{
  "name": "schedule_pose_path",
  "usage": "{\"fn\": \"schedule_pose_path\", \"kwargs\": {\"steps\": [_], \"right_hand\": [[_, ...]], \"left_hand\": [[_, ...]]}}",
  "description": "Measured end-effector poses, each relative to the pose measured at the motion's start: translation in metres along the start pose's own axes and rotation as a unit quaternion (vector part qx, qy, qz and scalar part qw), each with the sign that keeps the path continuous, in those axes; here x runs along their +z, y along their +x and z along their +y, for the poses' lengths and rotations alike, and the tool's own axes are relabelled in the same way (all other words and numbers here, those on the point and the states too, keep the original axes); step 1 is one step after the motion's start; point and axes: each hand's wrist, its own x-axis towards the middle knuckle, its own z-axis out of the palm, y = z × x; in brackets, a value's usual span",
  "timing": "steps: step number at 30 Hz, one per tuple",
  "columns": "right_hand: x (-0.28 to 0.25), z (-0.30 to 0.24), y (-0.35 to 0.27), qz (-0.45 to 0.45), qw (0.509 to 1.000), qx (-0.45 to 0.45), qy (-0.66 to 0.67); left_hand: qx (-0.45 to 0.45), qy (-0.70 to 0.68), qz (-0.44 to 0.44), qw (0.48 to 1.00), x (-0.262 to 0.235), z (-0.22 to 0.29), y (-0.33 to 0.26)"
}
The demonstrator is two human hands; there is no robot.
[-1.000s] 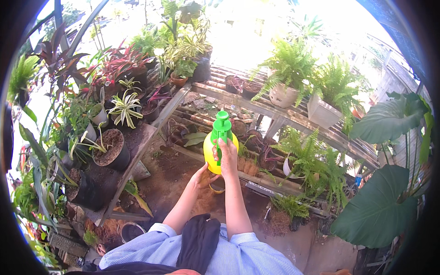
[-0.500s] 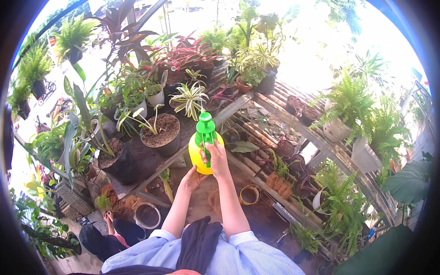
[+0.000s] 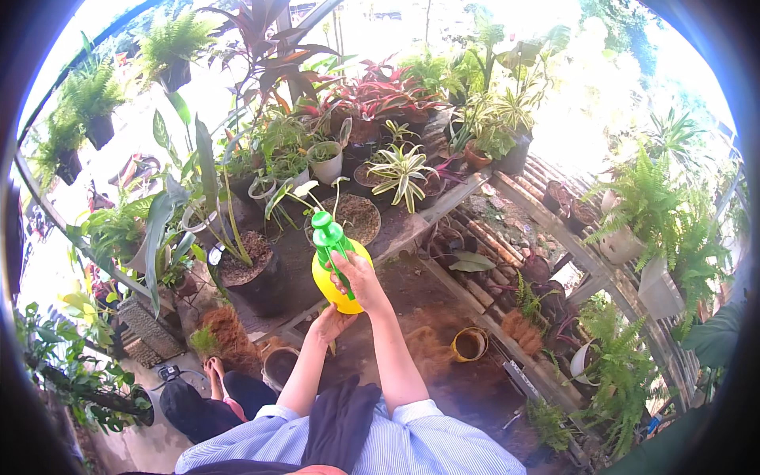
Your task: The person waters a variety of potted plants with a spray bottle, then moves to a workbench to plant a small fern. They separate the fern from its root ball, wrap the roots in a fibrous material, and press the material around the base of the plant.
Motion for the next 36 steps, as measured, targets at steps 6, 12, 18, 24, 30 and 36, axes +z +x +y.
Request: {"fn": "schedule_pose_path", "kwargs": {"steps": [6, 12, 18, 24, 30, 36], "right_hand": [[0.022, 0.03, 0.01, -0.003, 1.0, 0.013, -0.015], [0.026, 0.042, 0.006, 0.049, 0.999, 0.008, -0.008], [0.007, 0.046, -0.003, 0.165, 0.986, -0.025, -0.011], [-0.008, 0.044, -0.011, 0.259, 0.962, -0.053, -0.067], [-0.027, 0.038, -0.008, 0.326, 0.935, -0.061, -0.127], [-0.055, 0.036, 0.013, 0.332, 0.937, -0.062, -0.087]], "left_hand": [[-0.016, 0.004, 0.014, 1.0, -0.021, 0.021, -0.026], [-0.064, 0.028, 0.024, 0.997, -0.037, 0.028, -0.029], [-0.136, 0.07, 0.059, 0.986, -0.028, 0.022, -0.015], [-0.161, 0.073, 0.048, 0.983, -0.021, -0.002, 0.009], [-0.169, 0.06, 0.082, 0.98, -0.004, -0.025, 0.027], [-0.16, 0.121, 0.088, 0.976, 0.001, -0.02, 0.052]]}}
